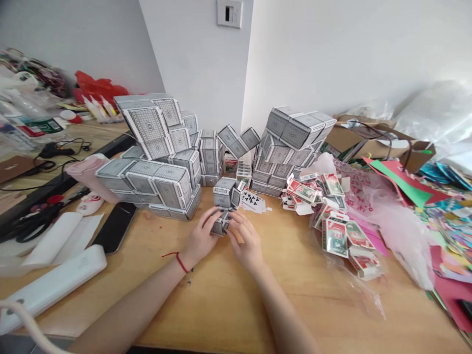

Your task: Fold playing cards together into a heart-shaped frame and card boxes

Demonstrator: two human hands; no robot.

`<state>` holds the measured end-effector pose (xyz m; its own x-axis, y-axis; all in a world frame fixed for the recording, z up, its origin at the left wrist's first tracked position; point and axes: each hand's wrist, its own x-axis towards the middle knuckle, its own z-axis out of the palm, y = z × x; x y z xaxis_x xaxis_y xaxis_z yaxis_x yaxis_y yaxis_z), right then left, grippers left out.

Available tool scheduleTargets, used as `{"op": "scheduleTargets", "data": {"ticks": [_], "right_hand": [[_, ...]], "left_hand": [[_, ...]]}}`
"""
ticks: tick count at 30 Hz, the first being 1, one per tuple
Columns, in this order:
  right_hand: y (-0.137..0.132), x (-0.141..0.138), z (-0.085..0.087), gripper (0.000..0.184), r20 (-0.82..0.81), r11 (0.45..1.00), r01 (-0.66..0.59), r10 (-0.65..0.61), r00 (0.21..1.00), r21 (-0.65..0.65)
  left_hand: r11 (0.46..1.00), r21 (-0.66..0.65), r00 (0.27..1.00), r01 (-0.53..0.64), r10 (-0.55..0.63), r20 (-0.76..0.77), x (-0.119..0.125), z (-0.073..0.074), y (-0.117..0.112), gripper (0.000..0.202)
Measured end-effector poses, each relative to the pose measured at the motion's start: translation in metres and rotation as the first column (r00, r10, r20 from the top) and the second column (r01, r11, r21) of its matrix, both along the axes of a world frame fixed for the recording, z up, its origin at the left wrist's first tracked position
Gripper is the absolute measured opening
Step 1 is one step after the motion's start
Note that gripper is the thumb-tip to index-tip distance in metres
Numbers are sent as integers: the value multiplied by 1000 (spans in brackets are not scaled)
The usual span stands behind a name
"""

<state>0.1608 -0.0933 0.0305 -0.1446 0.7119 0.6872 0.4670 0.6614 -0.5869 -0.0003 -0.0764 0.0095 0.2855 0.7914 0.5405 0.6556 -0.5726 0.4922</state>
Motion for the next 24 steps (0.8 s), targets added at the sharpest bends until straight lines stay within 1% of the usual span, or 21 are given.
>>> {"op": "scheduleTargets", "data": {"ticks": [2, 4, 6, 9, 12, 15, 17, 18, 20, 22, 24], "right_hand": [[1, 1, 1, 30, 38, 999, -31, 30, 999, 25], [1, 0, 1, 30, 47, 998, -43, 42, 998, 41], [2, 0, -2, 28, 21, 998, -25, 24, 999, 54], [2, -1, -5, 22, -70, 998, 26, -23, 997, 51], [2, 0, -7, 17, -182, 997, 64, -69, 981, -36], [4, 2, -9, 8, -294, 972, 104, -164, 942, -209], [6, 2, -11, 5, -420, 932, 47, -206, 884, -359], [8, 1, -13, 9, -500, 903, -18, -222, 837, -430], [10, 0, -14, 22, -663, 820, -212, -247, 707, -531], [11, -2, -13, 33, -786, 712, -435, -267, 558, -551], [10, -2, -10, 40, -856, 587, -628, -281, 433, -511]], "left_hand": [[1000, -11, 999, -23, 24, 41, 1, 1, 0, 61], [999, -14, 996, -52, 53, 74, 3, 2, 0, 63], [997, -12, 994, -73, 73, 86, 4, 3, 1, 62], [997, -18, 994, -77, 78, 73, 4, 3, 1, 59], [997, -30, 996, -66, 68, 60, 4, 3, 2, 54], [998, -34, 997, -50, 52, 56, 3, 1, 3, 51], [999, -23, 997, -34, 35, 62, 3, 0, 4, 52], [999, -17, 997, -28, 29, 70, 3, -1, 4, 52], [1000, -3, 996, -17, 17, 92, 3, -2, 5, 53], [1000, 11, 993, -7, 5, 116, 3, -2, 5, 52], [1000, 27, 990, 15, -19, 139, 3, 0, 4, 50]]}}
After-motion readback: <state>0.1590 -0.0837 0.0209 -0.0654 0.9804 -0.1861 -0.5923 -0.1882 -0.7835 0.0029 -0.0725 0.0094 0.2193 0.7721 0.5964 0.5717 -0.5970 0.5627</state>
